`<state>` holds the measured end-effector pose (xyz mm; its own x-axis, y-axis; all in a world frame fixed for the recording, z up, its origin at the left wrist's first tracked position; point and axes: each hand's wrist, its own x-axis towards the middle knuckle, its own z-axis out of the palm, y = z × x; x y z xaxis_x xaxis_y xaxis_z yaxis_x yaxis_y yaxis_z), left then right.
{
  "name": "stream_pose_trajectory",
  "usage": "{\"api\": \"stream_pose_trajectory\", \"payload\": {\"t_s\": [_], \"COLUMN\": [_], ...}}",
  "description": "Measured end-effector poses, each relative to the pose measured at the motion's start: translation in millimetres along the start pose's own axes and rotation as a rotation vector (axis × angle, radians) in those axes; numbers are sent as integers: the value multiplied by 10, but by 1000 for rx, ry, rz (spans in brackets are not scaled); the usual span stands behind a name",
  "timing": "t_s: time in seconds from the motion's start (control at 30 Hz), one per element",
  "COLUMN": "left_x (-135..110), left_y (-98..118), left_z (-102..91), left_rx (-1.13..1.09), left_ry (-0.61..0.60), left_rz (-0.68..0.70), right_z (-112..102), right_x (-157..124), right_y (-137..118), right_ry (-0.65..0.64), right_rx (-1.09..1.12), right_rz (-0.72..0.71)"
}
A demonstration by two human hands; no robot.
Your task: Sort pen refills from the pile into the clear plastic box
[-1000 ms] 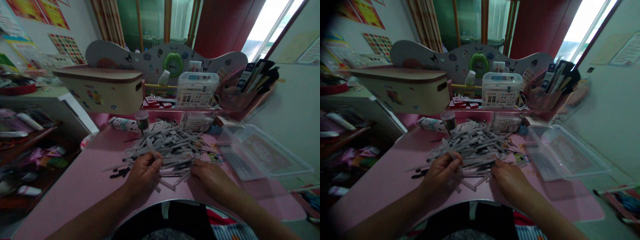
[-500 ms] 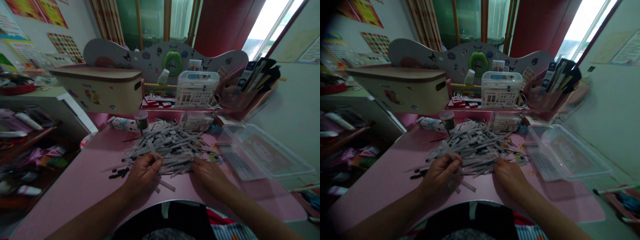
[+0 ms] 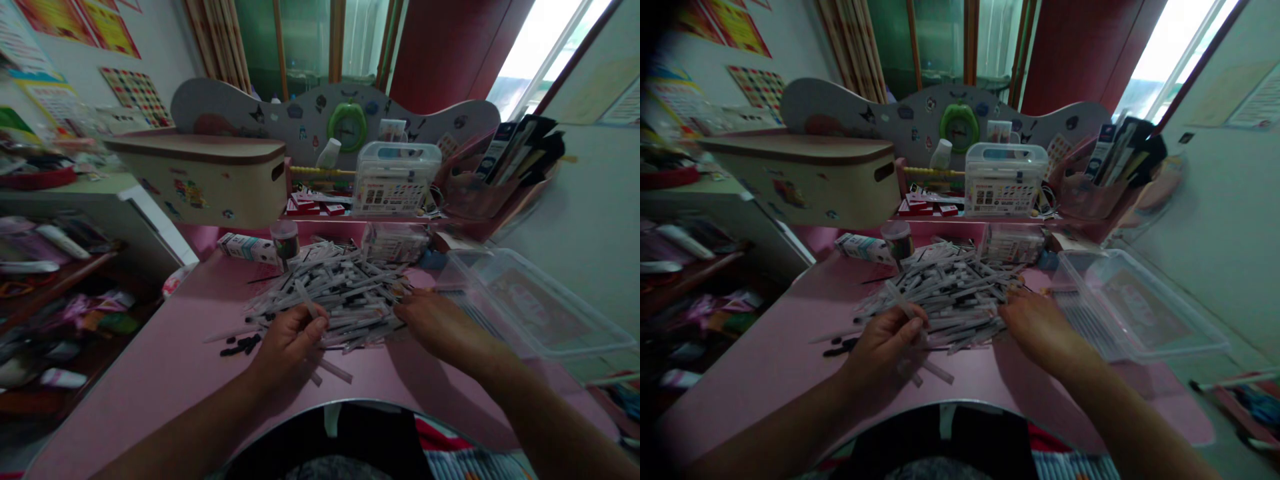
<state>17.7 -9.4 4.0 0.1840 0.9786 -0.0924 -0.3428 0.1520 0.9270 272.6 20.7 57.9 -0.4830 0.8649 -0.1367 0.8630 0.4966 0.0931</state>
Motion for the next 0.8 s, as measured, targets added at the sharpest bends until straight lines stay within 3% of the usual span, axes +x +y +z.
{"api": "stream_pose_trajectory", "payload": {"t_s": [0.17, 0.27, 0.47, 0.53, 0.63, 0.8], "left_x": [26, 72, 224, 262, 297, 326], "left_y": [40, 57, 52, 58, 69, 64], "left_z": [51, 10, -137, -178, -221, -231], "left_rx": [-113, -129, -242, -333, -444, -505], "left_ry": [18, 28, 61, 75, 93, 134], "left_rz": [-39, -99, -107, -106, -137, -192], "right_z": [-101, -100, 33, 96, 175, 233], "right_x": [-21, 59, 316, 376, 410, 391], "right_y": [123, 83, -294, -422, -538, -600], "right_ry": [-31, 82, 256, 344, 468, 573], "right_rx": [191, 443, 1570, 1819, 1988, 2014], "right_rz": [52, 46, 7, 27, 51, 12]}}
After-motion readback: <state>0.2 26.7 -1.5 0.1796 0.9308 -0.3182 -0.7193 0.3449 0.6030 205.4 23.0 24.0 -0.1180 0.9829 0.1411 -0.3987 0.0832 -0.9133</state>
